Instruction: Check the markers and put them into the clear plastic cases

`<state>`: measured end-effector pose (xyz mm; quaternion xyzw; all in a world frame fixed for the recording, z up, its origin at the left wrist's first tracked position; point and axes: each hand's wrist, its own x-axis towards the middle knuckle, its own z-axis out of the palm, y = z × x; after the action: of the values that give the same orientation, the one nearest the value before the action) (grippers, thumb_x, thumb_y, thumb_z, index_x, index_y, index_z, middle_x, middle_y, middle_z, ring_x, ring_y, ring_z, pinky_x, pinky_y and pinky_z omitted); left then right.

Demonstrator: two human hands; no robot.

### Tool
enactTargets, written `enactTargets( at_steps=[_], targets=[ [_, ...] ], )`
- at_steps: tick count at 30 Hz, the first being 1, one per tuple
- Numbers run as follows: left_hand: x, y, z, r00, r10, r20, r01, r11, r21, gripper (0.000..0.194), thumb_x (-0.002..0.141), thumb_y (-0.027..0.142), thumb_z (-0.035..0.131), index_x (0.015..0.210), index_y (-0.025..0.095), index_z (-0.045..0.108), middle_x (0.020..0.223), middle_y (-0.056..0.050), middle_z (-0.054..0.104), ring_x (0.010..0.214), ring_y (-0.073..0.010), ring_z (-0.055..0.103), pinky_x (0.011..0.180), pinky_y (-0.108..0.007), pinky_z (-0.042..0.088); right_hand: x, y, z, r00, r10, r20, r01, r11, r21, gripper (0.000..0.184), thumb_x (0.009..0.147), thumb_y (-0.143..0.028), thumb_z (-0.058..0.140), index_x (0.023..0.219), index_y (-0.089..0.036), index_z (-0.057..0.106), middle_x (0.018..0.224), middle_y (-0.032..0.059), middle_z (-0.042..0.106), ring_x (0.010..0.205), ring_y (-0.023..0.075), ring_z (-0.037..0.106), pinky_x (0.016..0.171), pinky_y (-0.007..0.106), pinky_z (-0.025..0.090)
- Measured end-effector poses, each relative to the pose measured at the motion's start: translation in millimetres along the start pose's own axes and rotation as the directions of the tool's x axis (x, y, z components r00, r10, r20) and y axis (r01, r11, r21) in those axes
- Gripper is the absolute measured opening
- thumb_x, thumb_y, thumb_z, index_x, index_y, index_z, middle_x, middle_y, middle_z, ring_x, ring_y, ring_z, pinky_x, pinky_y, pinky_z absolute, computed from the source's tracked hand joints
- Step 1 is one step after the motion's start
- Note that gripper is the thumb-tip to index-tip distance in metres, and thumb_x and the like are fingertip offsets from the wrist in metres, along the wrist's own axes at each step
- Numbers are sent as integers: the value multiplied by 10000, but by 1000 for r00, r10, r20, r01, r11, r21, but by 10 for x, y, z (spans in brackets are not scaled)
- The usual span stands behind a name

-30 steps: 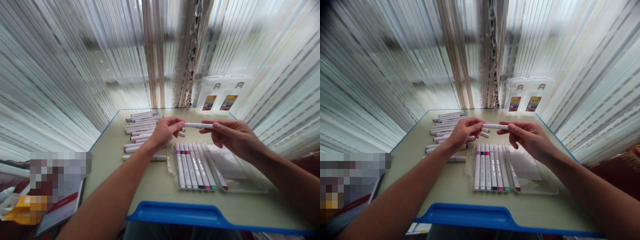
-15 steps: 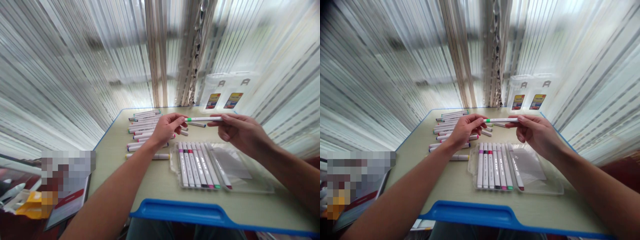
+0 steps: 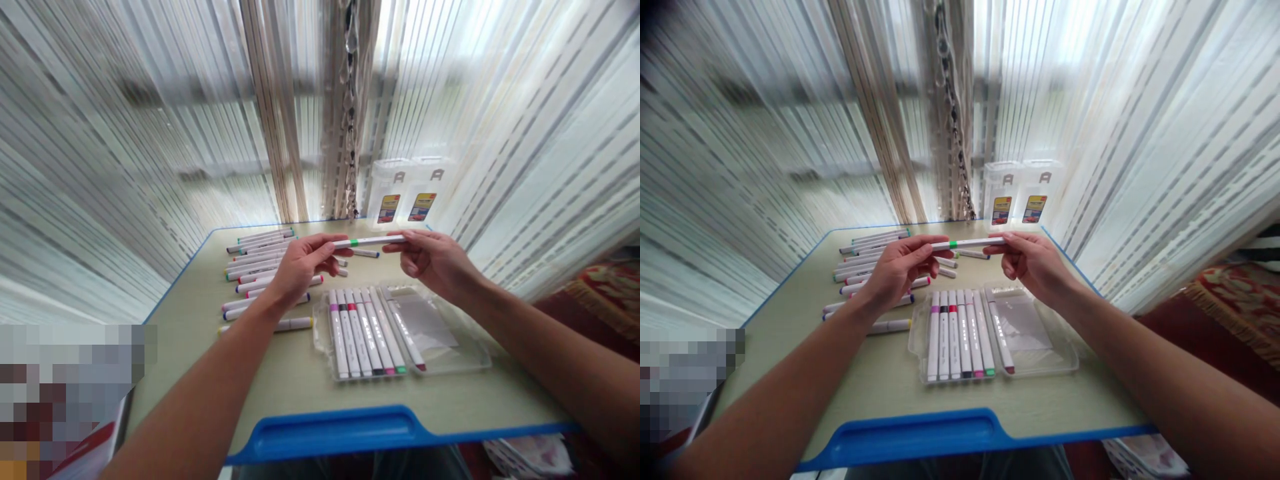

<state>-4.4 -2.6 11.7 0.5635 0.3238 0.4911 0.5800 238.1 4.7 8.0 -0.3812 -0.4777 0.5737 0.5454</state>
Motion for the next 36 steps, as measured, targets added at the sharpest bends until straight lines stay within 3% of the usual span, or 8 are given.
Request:
enactTargets(
  at_steps=[13, 21, 27, 36],
  targets=[
    [-6, 13, 8, 1000, 16, 5, -16, 996, 89, 357, 876, 288, 660, 1154, 72, 712, 950, -147, 778, 595, -87, 616, 565, -221, 484, 2, 11, 33, 999, 2, -44, -4, 999, -34, 198, 820, -317, 722, 829, -120, 734, 765, 100, 763, 372, 60, 458, 352, 221, 345],
    [15, -19, -2, 998, 4, -60, 6, 987, 164, 310, 836, 311, 714, 1048, 88, 753, 886, -123, 778, 568, -81, 576, 522, -208, 461, -5, 50, 13, 998, -55, 11, 55, 996, -74, 279, 772, -403, 803, 797, -136, 727, 753, 112, 771, 362, 65, 470, 342, 215, 340],
    [26, -32, -13, 998, 34, -50, -19, 965, 262, 312, 820, 341, 745, 1010, 93, 748, 823, -104, 766, 561, -89, 582, 507, -209, 440, -15, 74, -9, 993, -87, 79, 98, 985, -143, 311, 772, -436, 817, 792, -136, 738, 806, 109, 775, 378, 56, 478, 362, 219, 360],
    [23, -59, 28, 996, 50, -75, -28, 964, 266, 296, 720, 329, 844, 857, 108, 703, 692, -21, 695, 511, -66, 553, 471, -182, 418, -92, 19, 82, 989, -112, 102, 135, 955, -263, 318, 723, -426, 855, 773, -134, 739, 712, 79, 752, 370, 59, 486, 353, 210, 367]
  ],
)
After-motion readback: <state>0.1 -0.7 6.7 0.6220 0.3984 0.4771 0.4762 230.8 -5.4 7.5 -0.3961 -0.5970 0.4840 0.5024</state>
